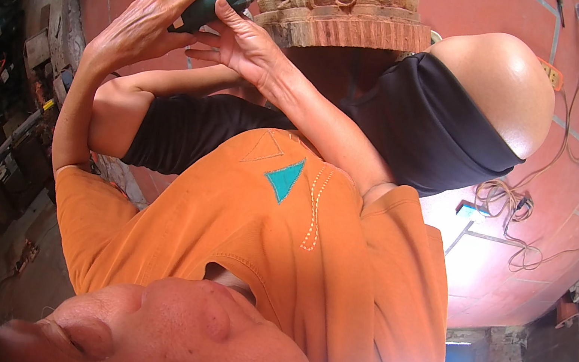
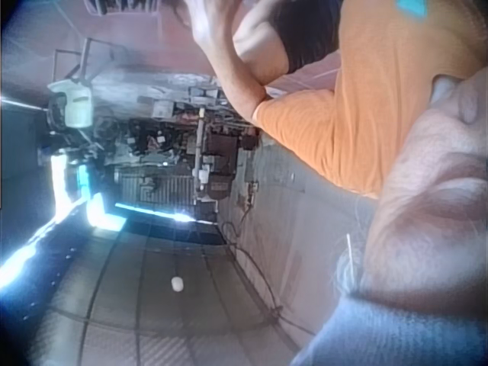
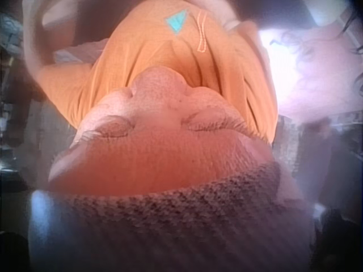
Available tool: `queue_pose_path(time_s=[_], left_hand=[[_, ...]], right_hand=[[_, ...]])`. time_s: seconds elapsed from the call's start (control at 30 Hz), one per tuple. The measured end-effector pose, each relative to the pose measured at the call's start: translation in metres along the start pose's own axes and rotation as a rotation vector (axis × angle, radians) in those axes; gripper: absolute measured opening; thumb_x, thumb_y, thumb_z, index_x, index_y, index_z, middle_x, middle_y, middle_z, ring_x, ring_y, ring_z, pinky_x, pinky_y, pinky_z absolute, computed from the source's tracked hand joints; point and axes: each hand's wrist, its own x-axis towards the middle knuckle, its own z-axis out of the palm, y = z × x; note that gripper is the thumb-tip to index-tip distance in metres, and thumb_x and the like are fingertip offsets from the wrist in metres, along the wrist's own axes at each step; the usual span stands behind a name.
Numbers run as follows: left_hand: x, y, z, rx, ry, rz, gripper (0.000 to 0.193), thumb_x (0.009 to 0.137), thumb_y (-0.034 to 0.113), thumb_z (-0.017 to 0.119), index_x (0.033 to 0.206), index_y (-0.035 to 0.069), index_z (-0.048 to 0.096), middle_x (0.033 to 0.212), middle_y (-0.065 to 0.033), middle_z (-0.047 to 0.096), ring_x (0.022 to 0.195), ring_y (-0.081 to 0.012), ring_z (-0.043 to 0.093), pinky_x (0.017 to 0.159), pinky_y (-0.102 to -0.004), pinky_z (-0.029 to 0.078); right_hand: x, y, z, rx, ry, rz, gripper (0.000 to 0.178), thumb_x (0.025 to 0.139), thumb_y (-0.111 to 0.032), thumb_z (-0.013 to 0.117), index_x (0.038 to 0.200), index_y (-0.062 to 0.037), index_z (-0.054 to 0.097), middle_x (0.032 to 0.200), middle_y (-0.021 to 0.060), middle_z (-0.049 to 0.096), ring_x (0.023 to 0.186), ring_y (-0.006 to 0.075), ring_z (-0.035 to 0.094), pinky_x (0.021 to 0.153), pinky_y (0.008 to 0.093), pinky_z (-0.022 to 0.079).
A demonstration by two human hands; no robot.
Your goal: The person uses a handheld rotary carving tool to shape and detail a wooden block. They hold the tool with both hands and guide it along the surface of the wood, removing material to create carved patterns.
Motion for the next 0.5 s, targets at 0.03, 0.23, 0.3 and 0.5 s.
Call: queue_pose_path(time_s=[0.03,0.23,0.3,0.5], left_hand=[[0.0002,0.0003,0.0002,0.002,-0.007,-0.004,0.08,0.078,0.026,0.071,0.147,0.023,0.031,0.084,-0.0201,0.062,0.074,-0.0376,0.064,0.065,-0.0451,0.051],[-0.0004,0.0006,0.0016,0.01,-0.011,-0.002,0.08,0.078,0.025,0.071,0.147,0.022,0.031,0.085,-0.0202,0.062,0.075,-0.0375,0.064,0.065,-0.0453,0.051],[-0.0007,0.0013,0.0009,0.012,-0.008,0.002,0.079,0.078,0.025,0.071,0.147,0.022,0.031,0.085,-0.0203,0.062,0.075,-0.0376,0.064,0.065,-0.0454,0.051],[-0.0019,0.0051,0.0006,-0.001,-0.007,0.007,0.077,0.079,0.026,0.071,0.146,0.021,0.032,0.085,-0.0207,0.063,0.075,-0.038,0.065,0.065,-0.0457,0.051]], right_hand=[[-0.0002,0.0002,-0.0008,0.001,-0.003,0.001,0.053,0.084,-0.038,0.069,0.124,-0.0097,0.049,0.118,0.0116,0.061,0.109,0.0316,0.059,0.096,0.0568,0.048],[-0.0015,0.0011,-0.0025,-0.002,-0.016,0.008,0.055,0.085,-0.038,0.069,0.127,-0.0095,0.047,0.119,0.0119,0.06,0.11,0.0319,0.059,0.097,0.057,0.047],[-0.0021,0.0002,-0.002,-0.008,-0.019,0.011,0.056,0.085,-0.038,0.069,0.127,-0.0094,0.047,0.119,0.0119,0.059,0.11,0.0323,0.059,0.097,0.0573,0.047],[-0.005,0.0013,-0.0029,-0.006,-0.01,0.015,0.057,0.084,-0.038,0.069,0.128,-0.0091,0.046,0.121,0.012,0.058,0.112,0.0336,0.057,0.097,0.0581,0.047]])
